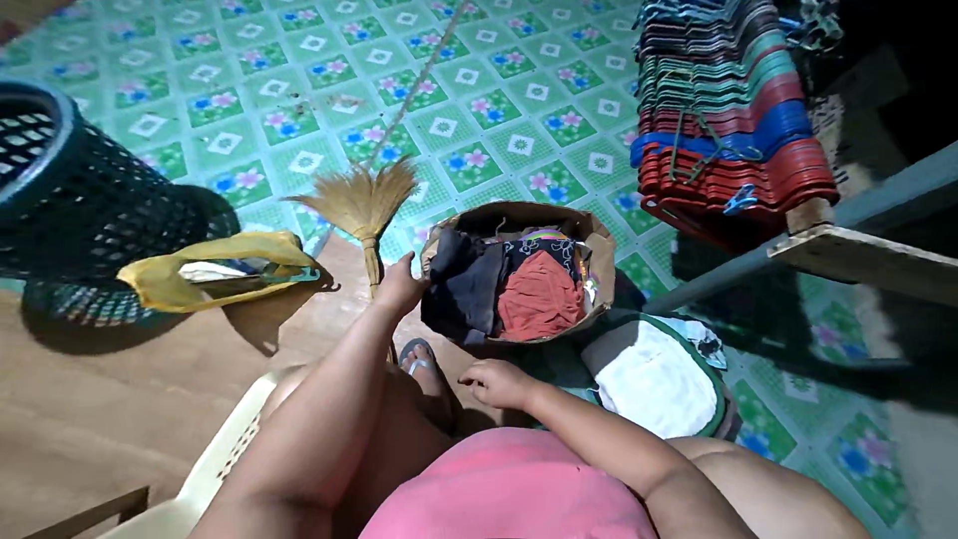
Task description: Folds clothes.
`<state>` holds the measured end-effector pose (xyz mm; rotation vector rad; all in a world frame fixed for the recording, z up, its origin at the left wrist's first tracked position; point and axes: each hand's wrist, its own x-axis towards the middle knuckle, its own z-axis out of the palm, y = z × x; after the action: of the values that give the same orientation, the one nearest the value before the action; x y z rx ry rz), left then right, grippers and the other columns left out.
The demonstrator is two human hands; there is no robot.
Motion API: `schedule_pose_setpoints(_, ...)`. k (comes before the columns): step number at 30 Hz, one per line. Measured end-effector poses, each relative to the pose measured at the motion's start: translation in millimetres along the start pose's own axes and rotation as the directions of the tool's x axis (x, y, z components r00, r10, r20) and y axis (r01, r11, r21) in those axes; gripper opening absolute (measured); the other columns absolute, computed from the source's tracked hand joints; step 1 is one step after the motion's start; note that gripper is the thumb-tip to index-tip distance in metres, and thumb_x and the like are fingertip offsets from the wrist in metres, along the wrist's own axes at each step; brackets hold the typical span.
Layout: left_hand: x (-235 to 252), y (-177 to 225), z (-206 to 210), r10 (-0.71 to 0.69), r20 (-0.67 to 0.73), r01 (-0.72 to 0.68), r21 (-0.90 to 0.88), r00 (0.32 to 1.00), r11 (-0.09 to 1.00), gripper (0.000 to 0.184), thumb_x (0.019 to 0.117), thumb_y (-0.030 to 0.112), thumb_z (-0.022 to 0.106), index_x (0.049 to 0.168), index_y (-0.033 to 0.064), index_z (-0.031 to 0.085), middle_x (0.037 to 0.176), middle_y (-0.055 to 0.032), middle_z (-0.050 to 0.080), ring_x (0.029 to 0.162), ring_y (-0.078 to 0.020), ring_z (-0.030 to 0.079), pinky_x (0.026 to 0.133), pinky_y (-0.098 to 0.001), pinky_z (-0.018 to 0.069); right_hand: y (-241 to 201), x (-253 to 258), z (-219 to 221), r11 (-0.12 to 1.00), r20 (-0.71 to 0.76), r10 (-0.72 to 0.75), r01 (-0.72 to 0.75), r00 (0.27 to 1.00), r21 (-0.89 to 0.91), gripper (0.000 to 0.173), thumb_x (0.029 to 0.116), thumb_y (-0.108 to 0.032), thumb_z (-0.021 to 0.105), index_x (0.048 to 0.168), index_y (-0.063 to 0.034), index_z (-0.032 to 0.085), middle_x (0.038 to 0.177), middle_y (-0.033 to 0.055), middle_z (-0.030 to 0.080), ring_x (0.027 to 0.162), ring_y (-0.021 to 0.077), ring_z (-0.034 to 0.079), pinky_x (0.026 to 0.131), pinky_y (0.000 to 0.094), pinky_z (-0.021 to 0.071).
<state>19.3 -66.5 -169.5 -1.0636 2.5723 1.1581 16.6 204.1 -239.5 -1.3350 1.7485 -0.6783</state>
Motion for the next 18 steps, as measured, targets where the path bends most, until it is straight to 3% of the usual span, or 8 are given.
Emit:
schedule_pose_setpoints(4,1.7,-12.5,5.3,-0.103,0.111,0.096,0.068,0.988,0.993,0.075,0.0938,0.031,0.073,0.154,0.0036,0.038,0.140,-0.0299,0.055,0.128,-0.0471,0.056,0.106,-0.0657,0.0441,0.1,4.4,5.1,1.000,0.032,0.006,-0.007,0.999,0.014,0.030,0.1012,-0.013,0.056,0.128,-0.0048,0.069,0.126,0.0154,0.070,0.120,0.0292,0.066,0.107,0.0512,0.0498)
schedule_pose_setpoints(7,-2.3,-16.6,19.7,-0.240,0.277,0.227,0.079,0.931,0.971,0.075,0.0948,0.041,0.072,0.152,0.0045,0.041,0.133,-0.0276,0.060,0.118,-0.0430,0.063,0.096,-0.0630,0.0513,-2.9,6.8,7.7,1.000,0.037,0.002,-0.003,0.999,0.031,0.030,0.1007,-0.012,0.058,0.127,-0.0036,0.070,0.125,0.0162,0.070,0.120,0.0301,0.066,0.108,0.0520,0.0492)
schedule_pose_setpoints(9,-4.3,-14.4,27.7,-0.286,0.331,0.283,0.058,0.899,0.957,0.066,0.0953,0.040,0.072,0.144,0.0015,0.048,0.125,-0.0245,0.065,0.110,-0.0379,0.068,0.090,-0.0586,0.0557,-8.7,7.4,6.0,0.999,0.064,0.023,-0.026,0.998,0.034,0.030,0.1018,-0.014,0.057,0.128,-0.0041,0.069,0.126,0.0161,0.070,0.121,0.0297,0.066,0.108,0.0524,0.0490)
schedule_pose_setpoints(11,-6.1,-7.5,29.8,-0.272,0.361,0.293,-0.005,0.892,0.956,0.056,0.0945,0.034,0.074,0.136,0.0005,0.055,0.121,-0.0218,0.067,0.106,-0.0344,0.069,0.090,-0.0545,0.0571,-10.3,7.1,5.7,0.999,0.085,0.037,-0.039,0.996,0.026,0.030,0.1020,-0.015,0.057,0.128,-0.0047,0.069,0.126,0.0156,0.070,0.120,0.0298,0.066,0.107,0.0531,0.0492)
schedule_pose_setpoints(14,-16.1,13.7,24.0,-0.100,0.335,0.206,-0.297,0.937,0.932,0.052,0.0905,0.021,0.074,0.136,0.0031,0.056,0.121,-0.0197,0.068,0.107,-0.0305,0.068,0.092,-0.0494,0.0569,-4.7,5.1,5.6,0.999,0.091,0.029,-0.031,0.995,0.019,0.030,0.1020,-0.015,0.056,0.127,-0.0043,0.068,0.125,0.0154,0.070,0.118,0.0303,0.066,0.105,0.0535,0.0503)
schedule_pose_setpoints(16,-29.3,36.3,8.5,0.016,0.246,0.112,-0.496,0.969,0.861,0.046,0.0930,0.017,0.068,0.135,0.0045,0.056,0.115,-0.0180,0.068,0.102,-0.0282,0.067,0.088,-0.0485,0.0564,-2.7,-1.4,-1.8,1.000,-0.033,0.015,-0.015,0.999,0.008,0.029,0.1017,-0.014,0.055,0.124,-0.0038,0.071,0.123,0.0153,0.071,0.118,0.0294,0.067,0.106,0.0509,0.0506)
schedule_pose_setpoints(18,-46.9,56.7,-18.8,0.057,0.147,0.056,-0.663,0.987,0.747,0.040,0.0950,0.018,0.062,0.134,0.0101,0.055,0.108,-0.0108,0.069,0.092,-0.0212,0.067,0.078,-0.0430,0.0570,-7.3,-13.8,-17.5,0.998,-0.341,0.052,-0.065,0.938,-0.026,0.027,0.0998,-0.012,0.058,0.120,-0.0027,0.074,0.122,0.0168,0.072,0.121,0.0305,0.065,0.110,0.0472,0.0484)
